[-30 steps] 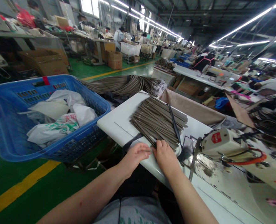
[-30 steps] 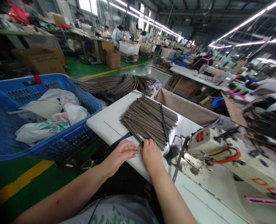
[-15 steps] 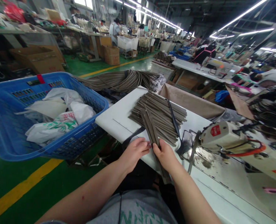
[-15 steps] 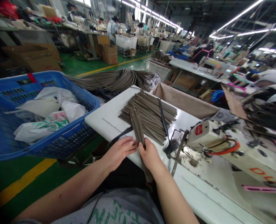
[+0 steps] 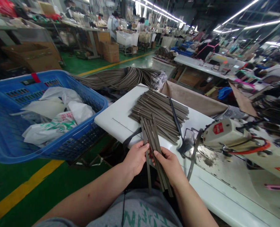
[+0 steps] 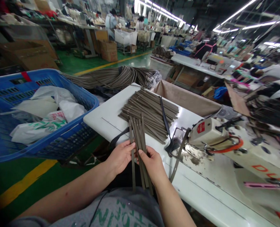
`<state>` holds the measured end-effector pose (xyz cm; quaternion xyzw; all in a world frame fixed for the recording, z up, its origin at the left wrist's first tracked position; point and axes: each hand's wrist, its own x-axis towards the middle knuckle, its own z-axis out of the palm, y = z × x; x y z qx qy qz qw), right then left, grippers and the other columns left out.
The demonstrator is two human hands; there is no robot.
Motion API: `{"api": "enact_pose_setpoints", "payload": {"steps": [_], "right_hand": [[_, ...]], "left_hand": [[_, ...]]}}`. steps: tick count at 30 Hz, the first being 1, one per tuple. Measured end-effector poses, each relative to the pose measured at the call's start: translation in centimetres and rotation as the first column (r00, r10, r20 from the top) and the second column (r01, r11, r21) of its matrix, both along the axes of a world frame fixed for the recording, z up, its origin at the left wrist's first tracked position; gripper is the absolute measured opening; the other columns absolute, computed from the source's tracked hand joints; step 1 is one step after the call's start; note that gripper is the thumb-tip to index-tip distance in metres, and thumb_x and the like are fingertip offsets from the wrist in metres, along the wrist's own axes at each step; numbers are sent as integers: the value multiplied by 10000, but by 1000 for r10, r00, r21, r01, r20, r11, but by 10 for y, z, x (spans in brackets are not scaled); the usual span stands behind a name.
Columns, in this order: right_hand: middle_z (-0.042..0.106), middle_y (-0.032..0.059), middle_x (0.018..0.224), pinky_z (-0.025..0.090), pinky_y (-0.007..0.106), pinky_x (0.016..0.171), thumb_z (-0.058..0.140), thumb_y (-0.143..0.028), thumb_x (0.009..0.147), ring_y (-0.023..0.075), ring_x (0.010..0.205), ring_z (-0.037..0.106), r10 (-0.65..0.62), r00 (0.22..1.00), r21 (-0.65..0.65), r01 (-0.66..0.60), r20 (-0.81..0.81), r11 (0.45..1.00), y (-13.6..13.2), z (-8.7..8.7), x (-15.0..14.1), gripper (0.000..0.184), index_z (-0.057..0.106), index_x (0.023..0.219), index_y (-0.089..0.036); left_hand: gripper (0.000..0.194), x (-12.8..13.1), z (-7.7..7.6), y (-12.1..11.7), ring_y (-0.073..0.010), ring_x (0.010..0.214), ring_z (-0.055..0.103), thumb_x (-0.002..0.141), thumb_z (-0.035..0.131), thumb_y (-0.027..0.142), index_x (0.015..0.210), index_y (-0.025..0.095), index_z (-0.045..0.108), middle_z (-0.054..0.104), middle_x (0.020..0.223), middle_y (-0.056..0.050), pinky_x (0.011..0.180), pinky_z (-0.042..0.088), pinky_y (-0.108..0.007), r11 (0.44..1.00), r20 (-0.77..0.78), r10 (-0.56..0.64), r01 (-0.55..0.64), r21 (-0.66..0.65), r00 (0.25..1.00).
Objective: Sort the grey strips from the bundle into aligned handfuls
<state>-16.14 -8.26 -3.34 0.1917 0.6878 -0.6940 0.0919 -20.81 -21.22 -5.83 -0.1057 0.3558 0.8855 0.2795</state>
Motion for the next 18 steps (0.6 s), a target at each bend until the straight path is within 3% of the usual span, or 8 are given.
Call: {"api": "enact_pose_setpoints", "payload": {"steps": [3, 11, 18], "right_hand": [[659, -18, 667, 449, 250, 547, 763, -528, 736, 139, 578, 570, -23, 999, 10, 23, -28, 1000, -3, -3, 3, 416, 695, 964, -188], [752, 48, 870, 525, 306, 616, 790, -521, 717, 214, 726, 664, -71, 994, 29, 73, -80, 997, -3, -5, 8, 457, 704, 1030, -199], [763, 78, 968, 544, 333, 705, 805, -534, 712, 239, 814, 684, -103, 990, -45, 99, -100, 994, 0, -5, 8, 490, 707, 1040, -185]], "left_hand": [[279, 0, -1, 1, -204, 631, 660, 735, 801, 337, 872, 143, 654, 695, 737, -72, 509, 485, -273, 998, -5, 57, -57, -17, 998], [292, 0, 5, 0, -186, 762, 669, 635, 867, 229, 842, 130, 686, 690, 793, -55, 728, 528, -301, 993, -81, 97, -101, -52, 992], [167, 1, 10, 2, -117, 604, 547, 691, 738, 184, 800, 165, 613, 599, 673, 4, 585, 456, -244, 990, -24, 123, -124, -69, 992]]}}
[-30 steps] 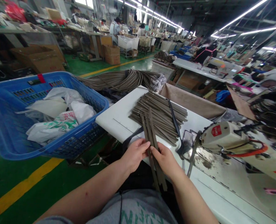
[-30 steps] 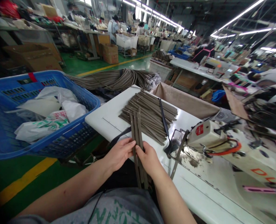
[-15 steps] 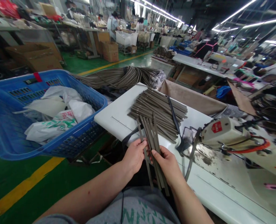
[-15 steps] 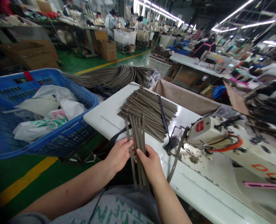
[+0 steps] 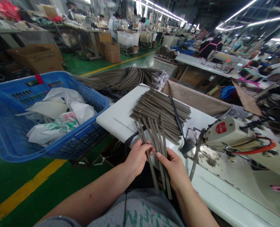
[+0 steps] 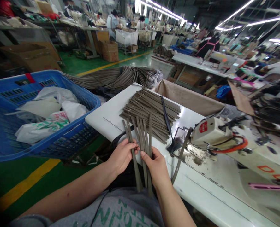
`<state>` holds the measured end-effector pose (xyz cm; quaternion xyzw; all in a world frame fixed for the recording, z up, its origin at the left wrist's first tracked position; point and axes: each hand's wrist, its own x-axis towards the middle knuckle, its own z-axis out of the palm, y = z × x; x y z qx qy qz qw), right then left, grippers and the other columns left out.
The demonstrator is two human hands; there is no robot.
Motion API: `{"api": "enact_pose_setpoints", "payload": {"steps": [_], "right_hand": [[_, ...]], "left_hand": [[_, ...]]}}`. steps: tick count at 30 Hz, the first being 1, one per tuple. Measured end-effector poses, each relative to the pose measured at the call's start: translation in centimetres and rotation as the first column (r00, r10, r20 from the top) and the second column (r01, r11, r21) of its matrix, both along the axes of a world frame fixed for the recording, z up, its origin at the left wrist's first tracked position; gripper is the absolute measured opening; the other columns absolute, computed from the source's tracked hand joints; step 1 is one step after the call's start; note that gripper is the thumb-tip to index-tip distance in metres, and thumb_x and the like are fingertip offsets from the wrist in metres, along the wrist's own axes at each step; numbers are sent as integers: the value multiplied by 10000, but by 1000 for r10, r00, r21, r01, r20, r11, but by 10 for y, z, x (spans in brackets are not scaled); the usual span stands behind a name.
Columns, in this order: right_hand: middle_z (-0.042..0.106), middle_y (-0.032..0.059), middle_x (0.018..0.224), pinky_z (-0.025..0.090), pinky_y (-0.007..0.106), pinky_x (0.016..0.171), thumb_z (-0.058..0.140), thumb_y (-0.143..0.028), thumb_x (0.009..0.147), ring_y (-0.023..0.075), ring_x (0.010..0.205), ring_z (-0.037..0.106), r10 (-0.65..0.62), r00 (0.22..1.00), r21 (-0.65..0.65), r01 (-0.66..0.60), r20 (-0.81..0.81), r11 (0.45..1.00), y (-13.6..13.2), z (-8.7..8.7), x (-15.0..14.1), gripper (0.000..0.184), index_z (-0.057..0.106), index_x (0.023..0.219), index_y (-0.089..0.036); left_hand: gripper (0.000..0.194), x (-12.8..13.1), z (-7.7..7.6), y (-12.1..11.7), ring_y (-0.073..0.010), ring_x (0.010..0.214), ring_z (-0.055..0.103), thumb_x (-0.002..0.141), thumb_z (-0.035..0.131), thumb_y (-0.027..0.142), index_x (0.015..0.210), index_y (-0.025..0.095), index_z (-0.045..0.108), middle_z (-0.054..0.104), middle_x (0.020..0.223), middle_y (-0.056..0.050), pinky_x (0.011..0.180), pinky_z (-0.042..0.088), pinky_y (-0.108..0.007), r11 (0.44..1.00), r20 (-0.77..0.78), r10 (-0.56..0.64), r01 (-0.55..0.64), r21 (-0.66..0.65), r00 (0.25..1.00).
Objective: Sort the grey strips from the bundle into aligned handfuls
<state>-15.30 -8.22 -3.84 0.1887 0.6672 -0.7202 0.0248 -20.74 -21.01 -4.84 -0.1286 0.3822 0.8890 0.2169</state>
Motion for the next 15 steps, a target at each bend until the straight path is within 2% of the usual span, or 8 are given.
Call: {"api": "enact_pose_setpoints", "payload": {"steps": [4, 7, 10, 12, 15], "right_hand": [[749, 46, 914, 510, 284, 655, 838, -481, 692, 193, 753, 649, -7, 1000, -7, 7, -15, 1000, -3, 1, 1, 465, 703, 1028, -189], [730, 29, 869, 488, 269, 636, 836, -464, 701, 171, 718, 620, 10, 1000, 7, -10, -20, 1000, -4, 1, 1, 450, 705, 1034, -193], [695, 9, 782, 464, 267, 605, 794, -515, 740, 163, 667, 589, 14, 1000, 29, -14, -5, 999, -2, 0, 2, 431, 709, 1017, -196], [635, -19, 680, 428, 260, 565, 760, -557, 763, 147, 600, 541, 5, 1000, 40, -6, 9, 999, 0, -2, 2, 404, 705, 941, -198], [554, -43, 610, 374, 244, 525, 741, -588, 771, 125, 549, 477, -1, 1000, 75, 0, 8, 997, 3, -5, 2, 399, 683, 835, -199]], "left_hand": [[225, 0, 3, 3, -61, 504, 381, 693, 795, 261, 749, 149, 607, 506, 602, 41, 493, 330, -210, 998, -22, -41, 40, -55, 999], [337, 0, 3, 5, -46, 508, 384, 632, 873, 323, 763, 138, 623, 551, 667, 22, 477, 283, -204, 994, -30, -70, 67, -85, 997], [352, 0, 0, 4, -47, 524, 405, 621, 882, 347, 732, 130, 629, 546, 673, 13, 463, 240, -194, 990, -45, -51, 44, -137, 998], [298, -1, -2, 3, -57, 530, 429, 659, 842, 338, 752, 124, 657, 551, 675, 3, 457, 244, -193, 985, -40, -53, 46, -167, 998], [214, -2, -2, 2, -89, 535, 484, 704, 749, 298, 823, 130, 688, 537, 643, 10, 474, 331, -208, 988, 24, -47, 50, -143, 999]]}}
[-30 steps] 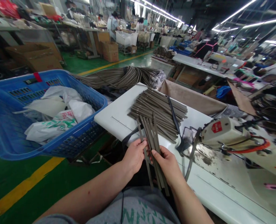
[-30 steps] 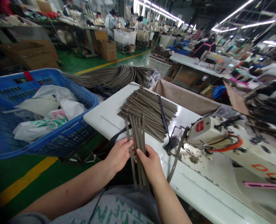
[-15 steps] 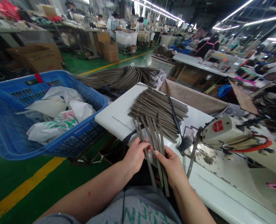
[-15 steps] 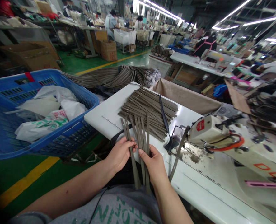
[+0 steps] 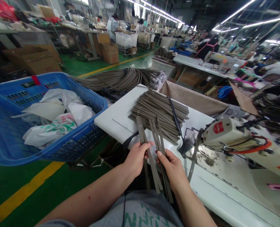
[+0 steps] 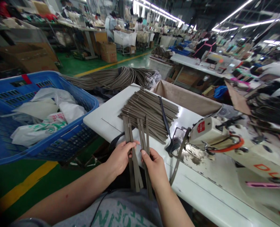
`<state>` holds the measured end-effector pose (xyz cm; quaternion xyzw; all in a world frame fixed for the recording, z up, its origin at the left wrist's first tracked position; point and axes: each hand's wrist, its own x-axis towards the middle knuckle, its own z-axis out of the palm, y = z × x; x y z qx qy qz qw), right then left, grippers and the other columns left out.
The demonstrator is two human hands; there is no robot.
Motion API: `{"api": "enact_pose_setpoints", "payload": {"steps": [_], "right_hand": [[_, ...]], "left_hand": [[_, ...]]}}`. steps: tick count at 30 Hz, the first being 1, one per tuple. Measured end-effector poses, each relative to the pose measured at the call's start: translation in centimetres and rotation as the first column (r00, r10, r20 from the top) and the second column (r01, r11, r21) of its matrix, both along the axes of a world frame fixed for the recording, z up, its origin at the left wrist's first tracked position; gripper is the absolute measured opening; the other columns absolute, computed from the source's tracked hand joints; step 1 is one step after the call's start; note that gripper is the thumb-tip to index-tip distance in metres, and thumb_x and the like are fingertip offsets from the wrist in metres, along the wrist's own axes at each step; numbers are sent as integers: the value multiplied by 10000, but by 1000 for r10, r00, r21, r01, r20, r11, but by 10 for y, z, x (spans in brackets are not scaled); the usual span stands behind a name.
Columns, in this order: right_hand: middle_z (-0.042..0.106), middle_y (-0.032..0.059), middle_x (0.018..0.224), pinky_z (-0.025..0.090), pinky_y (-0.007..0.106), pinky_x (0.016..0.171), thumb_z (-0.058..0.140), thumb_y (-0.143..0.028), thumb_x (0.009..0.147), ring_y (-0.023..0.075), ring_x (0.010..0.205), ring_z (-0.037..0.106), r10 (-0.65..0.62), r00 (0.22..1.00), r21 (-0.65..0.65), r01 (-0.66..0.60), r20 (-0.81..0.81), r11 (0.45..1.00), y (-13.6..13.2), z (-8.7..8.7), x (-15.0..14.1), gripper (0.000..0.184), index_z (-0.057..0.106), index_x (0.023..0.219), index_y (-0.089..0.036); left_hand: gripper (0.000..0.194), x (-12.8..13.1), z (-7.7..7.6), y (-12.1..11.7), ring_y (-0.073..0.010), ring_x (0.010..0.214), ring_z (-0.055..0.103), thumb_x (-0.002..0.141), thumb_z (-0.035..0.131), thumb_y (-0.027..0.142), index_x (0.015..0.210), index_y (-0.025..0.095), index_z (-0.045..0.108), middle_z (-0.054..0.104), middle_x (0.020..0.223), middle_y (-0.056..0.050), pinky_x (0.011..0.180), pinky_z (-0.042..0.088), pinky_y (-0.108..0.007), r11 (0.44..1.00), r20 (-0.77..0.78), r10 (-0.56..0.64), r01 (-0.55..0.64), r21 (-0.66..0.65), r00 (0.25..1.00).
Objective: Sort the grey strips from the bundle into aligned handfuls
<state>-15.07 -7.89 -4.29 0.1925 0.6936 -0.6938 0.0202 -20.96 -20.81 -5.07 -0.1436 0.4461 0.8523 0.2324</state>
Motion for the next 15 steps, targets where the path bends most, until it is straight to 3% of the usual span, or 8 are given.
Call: {"api": "enact_pose_setpoints", "payload": {"steps": [4, 9, 15], "right_hand": [[555, -31, 623, 370, 241, 525, 695, -608, 805, 126, 564, 471, 18, 999, 62, -17, -26, 998, 1, -3, -1, 413, 681, 820, -195], [685, 20, 772, 452, 273, 617, 651, -614, 832, 192, 709, 593, 107, 993, 160, -97, -57, 982, -4, -2, -2, 436, 710, 947, -197], [724, 54, 892, 488, 304, 750, 670, -518, 855, 223, 823, 633, 171, 978, 438, -105, -115, 893, -10, -1, -2, 361, 704, 989, -185]], "left_hand": [[131, 1, 3, 2, -108, 594, 540, 706, 694, 224, 792, 131, 662, 551, 651, -6, 533, 420, -213, 997, 46, 60, -62, 55, 997], [274, 5, 7, 2, -49, 496, 393, 682, 818, 296, 770, 134, 616, 512, 647, 20, 412, 234, -179, 997, 8, -44, 43, 62, 999], [399, 6, 4, 1, -52, 495, 426, 593, 903, 340, 760, 148, 596, 520, 623, 33, 423, 243, -174, 998, -38, -59, 58, -34, 998]]}}
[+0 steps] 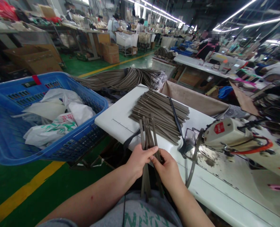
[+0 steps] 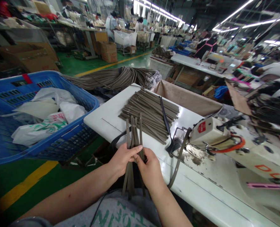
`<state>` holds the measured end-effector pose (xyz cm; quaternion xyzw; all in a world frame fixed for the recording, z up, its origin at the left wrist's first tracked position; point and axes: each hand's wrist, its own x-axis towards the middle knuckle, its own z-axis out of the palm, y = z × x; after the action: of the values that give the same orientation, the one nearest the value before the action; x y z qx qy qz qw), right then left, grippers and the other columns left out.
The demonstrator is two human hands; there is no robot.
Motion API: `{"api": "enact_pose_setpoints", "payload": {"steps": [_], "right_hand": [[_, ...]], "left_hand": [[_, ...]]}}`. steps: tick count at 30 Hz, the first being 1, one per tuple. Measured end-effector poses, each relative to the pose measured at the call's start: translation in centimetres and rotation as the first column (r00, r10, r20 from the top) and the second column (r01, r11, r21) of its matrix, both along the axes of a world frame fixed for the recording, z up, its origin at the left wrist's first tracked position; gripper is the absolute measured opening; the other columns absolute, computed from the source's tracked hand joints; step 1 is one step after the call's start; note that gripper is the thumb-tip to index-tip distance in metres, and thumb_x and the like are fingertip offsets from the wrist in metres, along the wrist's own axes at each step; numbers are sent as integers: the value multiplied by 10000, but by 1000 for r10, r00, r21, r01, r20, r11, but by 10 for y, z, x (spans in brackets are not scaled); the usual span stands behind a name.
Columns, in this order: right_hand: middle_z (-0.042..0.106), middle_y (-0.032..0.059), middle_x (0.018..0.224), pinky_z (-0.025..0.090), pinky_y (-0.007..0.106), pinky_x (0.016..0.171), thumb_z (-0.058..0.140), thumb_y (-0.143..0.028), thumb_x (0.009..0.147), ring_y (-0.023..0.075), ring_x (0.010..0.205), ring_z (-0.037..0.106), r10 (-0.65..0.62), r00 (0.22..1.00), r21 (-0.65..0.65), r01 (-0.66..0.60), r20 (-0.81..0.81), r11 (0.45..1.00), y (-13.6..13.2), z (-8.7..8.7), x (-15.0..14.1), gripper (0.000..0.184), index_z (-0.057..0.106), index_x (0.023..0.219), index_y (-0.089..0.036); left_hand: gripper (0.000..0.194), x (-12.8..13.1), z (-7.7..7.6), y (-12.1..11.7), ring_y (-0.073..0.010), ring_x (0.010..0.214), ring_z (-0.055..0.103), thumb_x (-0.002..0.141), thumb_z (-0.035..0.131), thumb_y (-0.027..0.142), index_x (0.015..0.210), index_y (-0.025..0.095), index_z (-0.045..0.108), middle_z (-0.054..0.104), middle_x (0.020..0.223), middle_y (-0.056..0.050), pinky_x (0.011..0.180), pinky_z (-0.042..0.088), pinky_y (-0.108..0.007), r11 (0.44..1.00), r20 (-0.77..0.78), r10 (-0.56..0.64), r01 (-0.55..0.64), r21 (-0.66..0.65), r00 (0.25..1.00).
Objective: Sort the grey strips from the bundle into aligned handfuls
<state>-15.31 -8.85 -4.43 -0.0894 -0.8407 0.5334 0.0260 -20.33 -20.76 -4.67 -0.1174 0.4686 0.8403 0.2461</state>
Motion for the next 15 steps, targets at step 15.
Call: {"api": "enact_pose_setpoints", "payload": {"steps": [15], "right_hand": [[602, 147, 1253, 465, 365, 863, 540, -325, 959, 280, 1042, 606, 30, 980, 754, 134, -199, 643, 35, 11, -66, 334, 561, 1255, -170]], "left_hand": [[167, -16, 2, -24, -95, 616, 515, 703, 731, 250, 789, 153, 625, 476, 642, 36, 601, 471, -220, 946, 117, 163, -189, 262, 980]]}}
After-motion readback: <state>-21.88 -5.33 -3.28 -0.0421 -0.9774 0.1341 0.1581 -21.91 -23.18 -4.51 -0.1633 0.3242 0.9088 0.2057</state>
